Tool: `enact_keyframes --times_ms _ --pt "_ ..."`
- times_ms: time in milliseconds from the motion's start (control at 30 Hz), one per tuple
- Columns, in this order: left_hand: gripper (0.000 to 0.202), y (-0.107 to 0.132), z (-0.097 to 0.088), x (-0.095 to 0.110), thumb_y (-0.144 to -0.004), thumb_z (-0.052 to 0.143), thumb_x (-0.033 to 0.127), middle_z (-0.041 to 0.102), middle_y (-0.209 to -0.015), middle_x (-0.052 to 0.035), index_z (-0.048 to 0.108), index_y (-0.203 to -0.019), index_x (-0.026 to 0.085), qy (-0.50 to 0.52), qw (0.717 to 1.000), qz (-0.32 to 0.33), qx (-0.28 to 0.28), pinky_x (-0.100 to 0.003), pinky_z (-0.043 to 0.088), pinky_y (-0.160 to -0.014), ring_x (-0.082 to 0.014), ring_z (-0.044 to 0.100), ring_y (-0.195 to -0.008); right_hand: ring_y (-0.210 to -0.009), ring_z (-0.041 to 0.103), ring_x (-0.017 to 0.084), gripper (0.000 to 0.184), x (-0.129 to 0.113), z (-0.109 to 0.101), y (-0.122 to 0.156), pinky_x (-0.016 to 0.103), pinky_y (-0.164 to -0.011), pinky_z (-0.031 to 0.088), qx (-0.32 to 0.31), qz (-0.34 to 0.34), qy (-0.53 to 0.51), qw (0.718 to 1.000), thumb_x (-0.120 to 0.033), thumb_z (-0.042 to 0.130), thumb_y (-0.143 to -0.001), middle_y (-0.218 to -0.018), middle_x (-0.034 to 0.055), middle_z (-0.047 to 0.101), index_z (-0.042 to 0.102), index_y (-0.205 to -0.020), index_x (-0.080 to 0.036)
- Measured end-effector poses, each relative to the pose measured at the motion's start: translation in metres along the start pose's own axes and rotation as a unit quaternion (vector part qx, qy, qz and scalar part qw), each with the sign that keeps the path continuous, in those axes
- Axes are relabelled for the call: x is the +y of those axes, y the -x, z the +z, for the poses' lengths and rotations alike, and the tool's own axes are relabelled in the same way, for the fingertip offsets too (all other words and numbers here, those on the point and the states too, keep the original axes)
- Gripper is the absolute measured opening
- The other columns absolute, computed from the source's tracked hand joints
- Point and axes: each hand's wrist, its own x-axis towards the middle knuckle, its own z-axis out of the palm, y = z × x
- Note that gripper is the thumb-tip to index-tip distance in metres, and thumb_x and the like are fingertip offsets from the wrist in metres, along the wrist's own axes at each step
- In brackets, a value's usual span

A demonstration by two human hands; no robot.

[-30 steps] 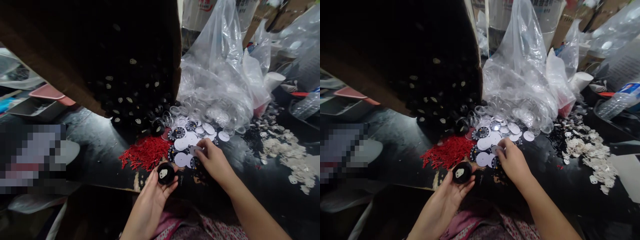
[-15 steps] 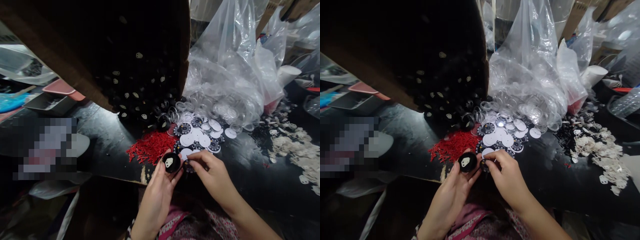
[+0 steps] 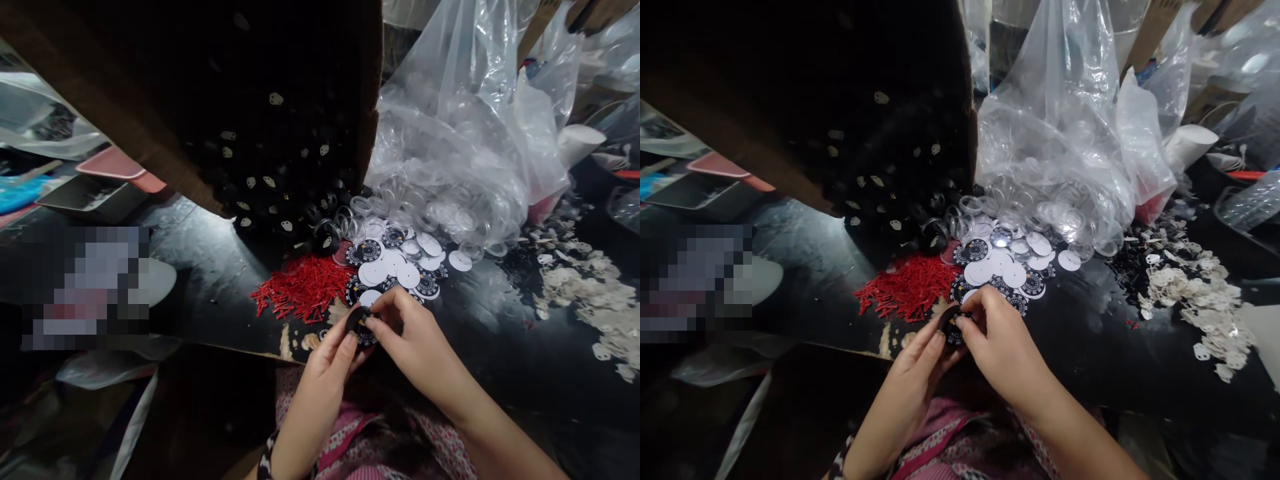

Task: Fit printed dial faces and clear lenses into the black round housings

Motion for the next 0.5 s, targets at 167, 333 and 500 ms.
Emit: enact_keyframes --times_ms 167,333,500 --pt "0.037 0.007 -0.006 -0.003 -0.079 0.072 0.032 0.066 -0.126 -0.0051 0.067 -0.115 0.026 -0.025 1.0 -0.015 -0.003 -0.037 0.054 -0.097 -0.0256 0.063 -0.115 -0.074 0.057 0.015 0.016 0.007 0.006 0.012 0.028 -0.066 0.045 -0.055 0.031 -0.006 0.998 -0.021 0.057 -0.085 -0.088 0.0001 0.06 0.054 -0.101 -0.022" --pt "0.039 0.02 -0.027 0.001 -0.078 0.072 0.032 0.07 -0.118 -0.0072 0.066 -0.114 0.021 -0.086 0.995 -0.02 0.039 -0.04 0.052 -0.099 -0.0272 0.063 -0.114 -0.075 0.059 0.015 0.017 0.004 0.018 0.02 0.027 -0.068 0.046 -0.101 0.014 -0.008 0.995 -0.015 0.053 -0.085 -0.086 -0.0002 0.063 0.057 -0.101 -0.021" --pt "0.033 0.026 -0.054 0.012 -0.078 0.072 0.031 0.073 -0.109 -0.0041 0.066 -0.109 0.025 -0.058 0.989 0.033 0.131 -0.038 0.052 -0.097 -0.0258 0.065 -0.109 -0.086 0.061 0.021 0.012 -0.009 0.041 -0.008 0.035 -0.079 0.042 -0.115 -0.108 0.179 0.971 -0.017 0.053 -0.091 -0.091 0.0041 0.069 0.064 -0.093 -0.019"
